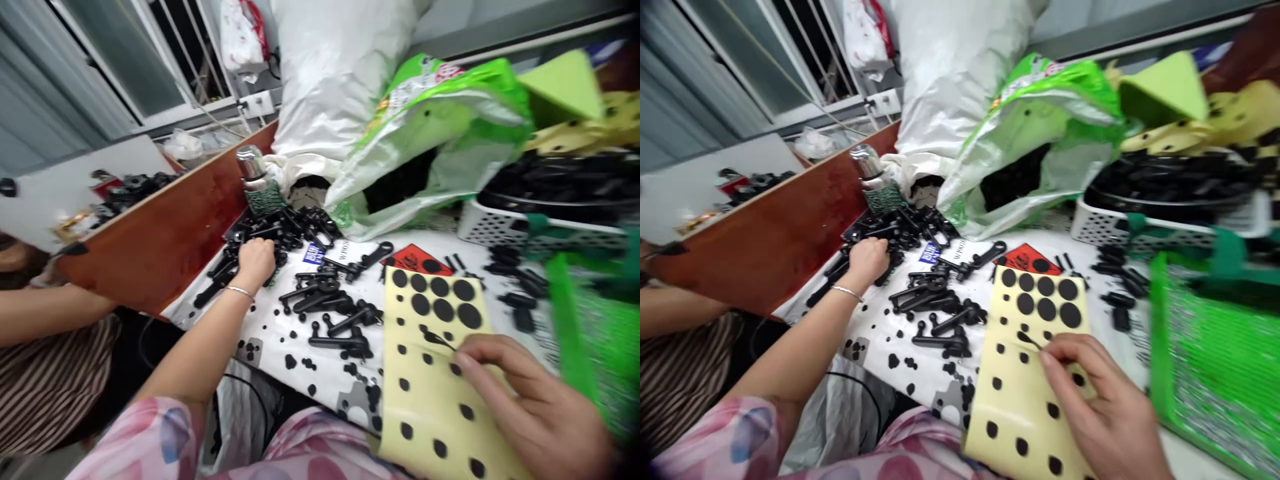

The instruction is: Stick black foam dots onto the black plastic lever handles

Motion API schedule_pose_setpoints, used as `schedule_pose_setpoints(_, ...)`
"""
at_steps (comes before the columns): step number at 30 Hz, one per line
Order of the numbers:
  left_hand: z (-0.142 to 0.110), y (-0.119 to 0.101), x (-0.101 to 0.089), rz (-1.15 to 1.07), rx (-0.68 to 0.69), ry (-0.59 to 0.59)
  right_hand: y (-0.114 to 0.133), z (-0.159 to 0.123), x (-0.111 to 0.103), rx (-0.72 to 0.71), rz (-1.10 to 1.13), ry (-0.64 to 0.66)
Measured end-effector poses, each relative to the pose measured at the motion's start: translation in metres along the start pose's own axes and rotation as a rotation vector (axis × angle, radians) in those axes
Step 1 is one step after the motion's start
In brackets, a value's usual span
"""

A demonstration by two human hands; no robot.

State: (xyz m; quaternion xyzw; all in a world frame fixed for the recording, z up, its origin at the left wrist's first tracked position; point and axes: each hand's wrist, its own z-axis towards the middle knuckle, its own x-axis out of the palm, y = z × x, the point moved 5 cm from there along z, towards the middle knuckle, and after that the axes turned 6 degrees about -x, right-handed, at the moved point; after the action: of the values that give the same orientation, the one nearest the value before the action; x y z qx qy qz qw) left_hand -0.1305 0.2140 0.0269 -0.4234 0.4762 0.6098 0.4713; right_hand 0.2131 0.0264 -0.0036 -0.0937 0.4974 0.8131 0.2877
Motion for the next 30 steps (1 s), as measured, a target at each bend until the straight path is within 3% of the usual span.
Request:
schedule_pose_setpoints(5,0.008,0.0,-0.003,-0.072,0.031,0.013,0.013,-0.002,-0.005,-0.041,0.021,0.035)
schedule_pose_setpoints(9,0.001,0.01,-0.022,-0.184,-0.009,-0.006,0.012,-0.003,-0.009,0.027,0.077,0.014)
schedule_pose_setpoints(12,-0.018,0.011,-0.044,-0.323,-0.075,-0.037,0.005,-0.004,-0.008,0.148,0.164,-0.01)
schedule_pose_setpoints(15,-0.047,-0.011,-0.056,-0.524,-0.061,0.013,-0.007,-0.004,-0.001,0.336,0.228,-0.046)
schedule_pose_setpoints(16,-0.058,-0.024,-0.056,-0.641,-0.029,0.069,-0.008,-0.004,0.002,0.389,0.248,-0.05)
schedule_pose_setpoints(18,-0.08,-0.055,-0.051,-1.201,0.011,0.343,-0.005,0.0,0.009,0.456,0.323,-0.054)
schedule_pose_setpoints(20,-0.1,-0.08,-0.048,-1.489,0.017,0.514,0.004,0.007,0.015,0.496,0.466,-0.075)
schedule_pose_setpoints(24,-0.124,-0.109,-0.042,-1.697,-0.002,0.708,0.021,0.02,0.021,0.568,0.792,-0.1)
schedule_pose_setpoints(30,-0.138,-0.127,-0.036,-1.82,0.023,0.822,0.03,0.023,0.033,0.669,0.975,0.025)
